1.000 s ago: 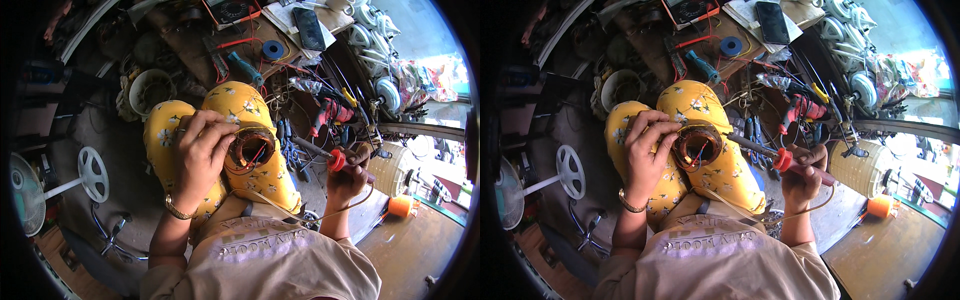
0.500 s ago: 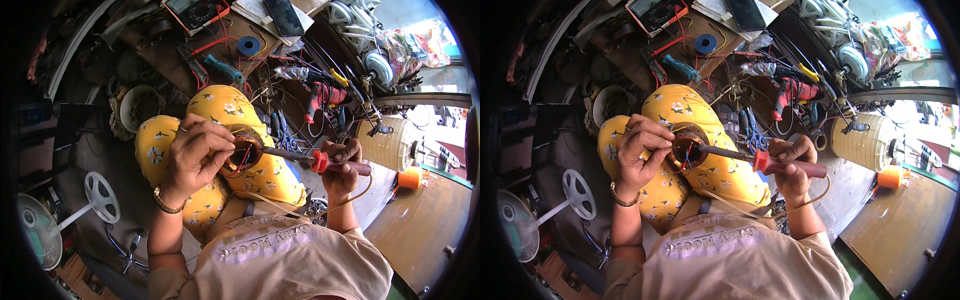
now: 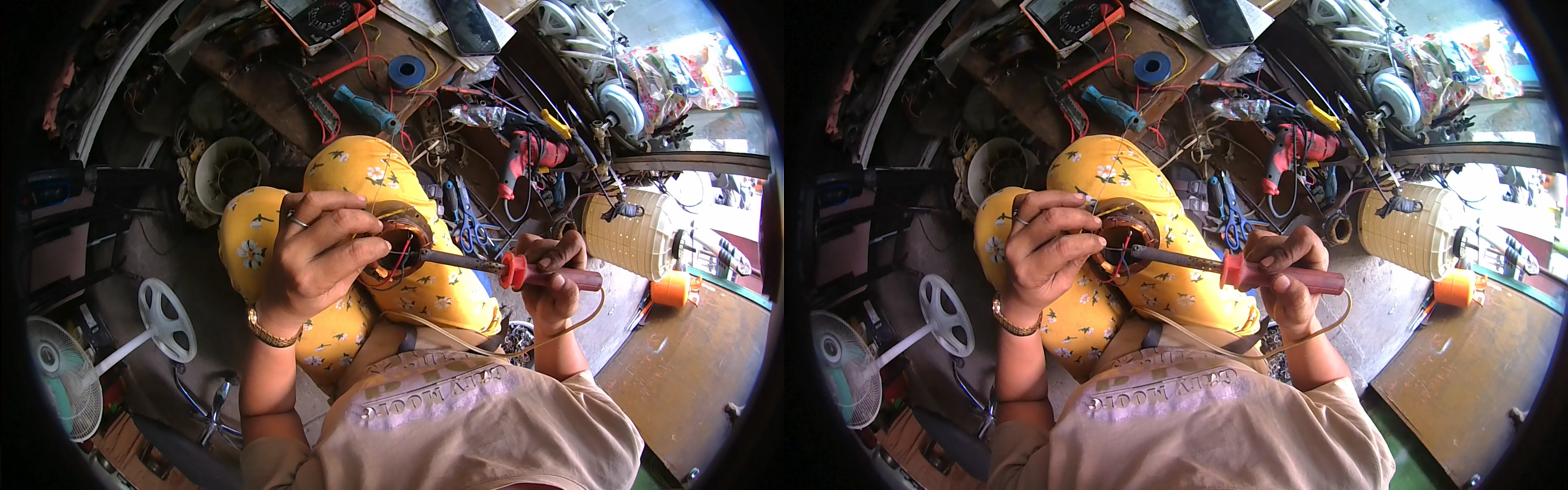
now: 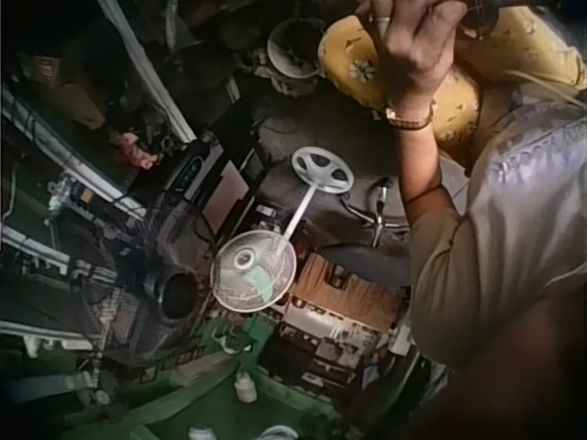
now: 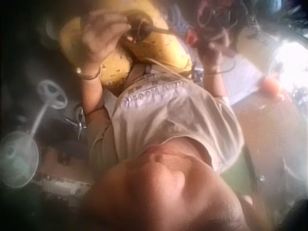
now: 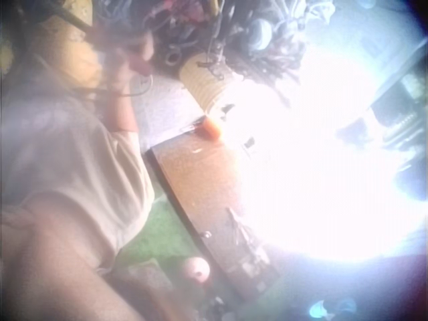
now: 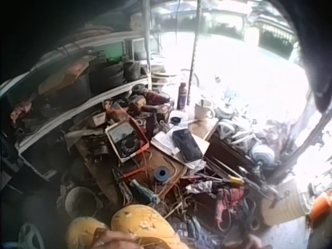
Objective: The person solders wires onto a motor coil stator held in their lap. They use pliers to strip or move wires and a soldering iron to secure connections on the copper windings.
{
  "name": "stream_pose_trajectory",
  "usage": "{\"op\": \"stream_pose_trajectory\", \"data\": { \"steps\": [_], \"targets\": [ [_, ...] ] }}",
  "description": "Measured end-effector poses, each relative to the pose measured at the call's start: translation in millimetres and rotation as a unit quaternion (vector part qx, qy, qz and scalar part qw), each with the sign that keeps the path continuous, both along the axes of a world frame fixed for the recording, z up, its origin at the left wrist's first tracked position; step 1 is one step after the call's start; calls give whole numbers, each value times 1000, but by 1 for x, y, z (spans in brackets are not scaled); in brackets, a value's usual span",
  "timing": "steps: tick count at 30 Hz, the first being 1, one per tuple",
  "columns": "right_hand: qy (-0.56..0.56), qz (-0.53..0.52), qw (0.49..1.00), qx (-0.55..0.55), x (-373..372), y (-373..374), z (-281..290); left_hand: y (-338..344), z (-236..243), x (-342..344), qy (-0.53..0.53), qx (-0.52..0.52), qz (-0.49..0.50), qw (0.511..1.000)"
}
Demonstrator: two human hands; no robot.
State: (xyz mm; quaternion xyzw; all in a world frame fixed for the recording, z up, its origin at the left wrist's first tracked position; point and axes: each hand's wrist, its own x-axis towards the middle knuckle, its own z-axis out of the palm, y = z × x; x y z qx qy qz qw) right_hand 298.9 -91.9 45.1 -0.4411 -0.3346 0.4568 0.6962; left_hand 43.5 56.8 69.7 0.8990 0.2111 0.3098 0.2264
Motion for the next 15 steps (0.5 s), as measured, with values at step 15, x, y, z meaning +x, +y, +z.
{"op": "stream_pose_trajectory", "data": {
  "steps": [15],
  "targets": [
    [-1, 0, 1000, -1, 1, -1, 0, -1, 1, 3, -4, -12, 0, 1000]
  ]
}}
